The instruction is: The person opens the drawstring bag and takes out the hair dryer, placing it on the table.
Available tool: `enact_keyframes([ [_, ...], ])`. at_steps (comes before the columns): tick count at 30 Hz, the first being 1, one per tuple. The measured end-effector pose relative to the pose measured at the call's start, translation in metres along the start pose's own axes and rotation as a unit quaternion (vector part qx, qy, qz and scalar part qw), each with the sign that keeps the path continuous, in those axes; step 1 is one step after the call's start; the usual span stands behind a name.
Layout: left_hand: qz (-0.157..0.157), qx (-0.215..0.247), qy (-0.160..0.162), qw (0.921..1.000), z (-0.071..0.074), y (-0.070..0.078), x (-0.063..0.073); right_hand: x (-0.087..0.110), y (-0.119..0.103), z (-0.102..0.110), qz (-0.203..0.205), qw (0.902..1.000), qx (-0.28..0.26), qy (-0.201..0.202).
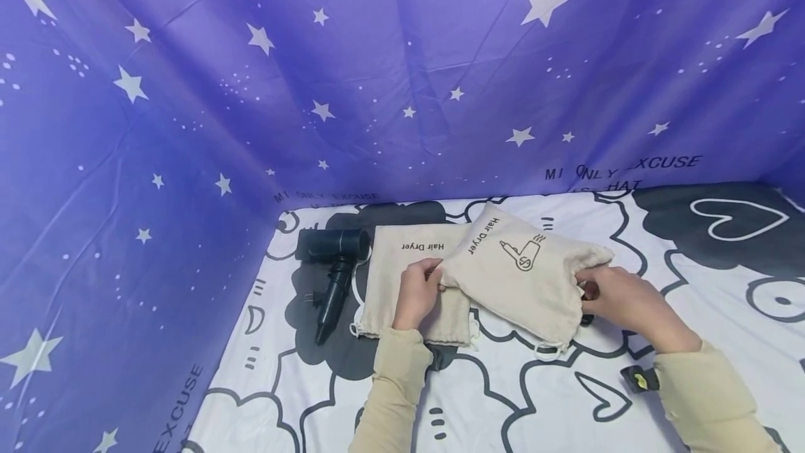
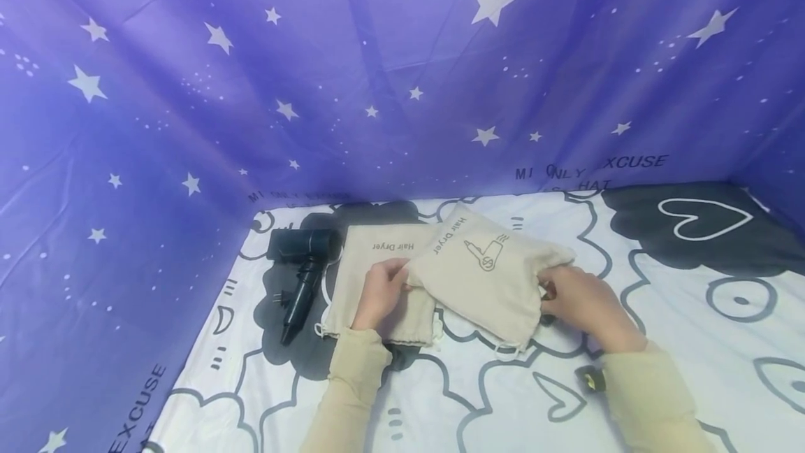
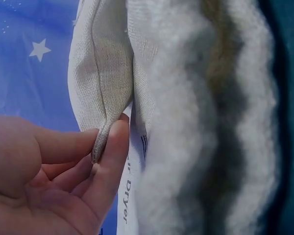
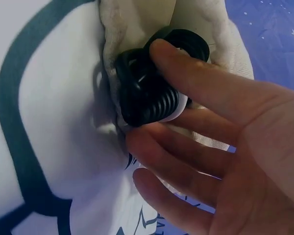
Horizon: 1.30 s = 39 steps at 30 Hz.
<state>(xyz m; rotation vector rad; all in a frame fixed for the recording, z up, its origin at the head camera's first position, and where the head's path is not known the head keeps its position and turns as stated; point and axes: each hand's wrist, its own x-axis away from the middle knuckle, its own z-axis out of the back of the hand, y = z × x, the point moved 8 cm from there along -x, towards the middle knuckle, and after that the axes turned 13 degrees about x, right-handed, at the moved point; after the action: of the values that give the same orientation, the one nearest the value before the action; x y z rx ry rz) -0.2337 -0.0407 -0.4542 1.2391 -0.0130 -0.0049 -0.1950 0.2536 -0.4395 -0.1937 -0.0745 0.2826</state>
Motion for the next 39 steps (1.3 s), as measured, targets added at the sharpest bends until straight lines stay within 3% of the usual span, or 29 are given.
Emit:
enact_keyframes([
  [8, -0.013, 0.013, 0.002, 0.9998, 0.001, 0.010, 0.004, -0.006, 0.005, 0.008, 0.014, 0.9995, 0.029, -0.002],
  [14, -0.004, -0.002, -0.026, 0.9996, -0.003, 0.009, 0.010, -0.011, 0.014, 0.009, -0.016, 0.9985, 0.046, -0.026],
  [21, 0.013, -0.015, -0.040, 0.9990, 0.000, 0.003, 0.012, -0.015, 0.012, 0.002, -0.008, 0.9997, 0.010, -0.022],
  [27, 0.060, 0.045, -0.055, 0.9956, 0.001, -0.008, 0.013, -0.010, 0.011, -0.009, -0.019, 0.9997, 0.009, -0.015],
  [33, 0.059, 0.082, -0.053, 0.9935, 0.002, -0.011, 0.012, -0.005, 0.016, -0.011, -0.048, 0.9986, 0.015, -0.016],
  [39, 0.056, 0.066, -0.037, 0.9956, 0.007, -0.011, 0.012, -0.001, 0.021, -0.013, -0.059, 0.9979, 0.012, -0.026],
])
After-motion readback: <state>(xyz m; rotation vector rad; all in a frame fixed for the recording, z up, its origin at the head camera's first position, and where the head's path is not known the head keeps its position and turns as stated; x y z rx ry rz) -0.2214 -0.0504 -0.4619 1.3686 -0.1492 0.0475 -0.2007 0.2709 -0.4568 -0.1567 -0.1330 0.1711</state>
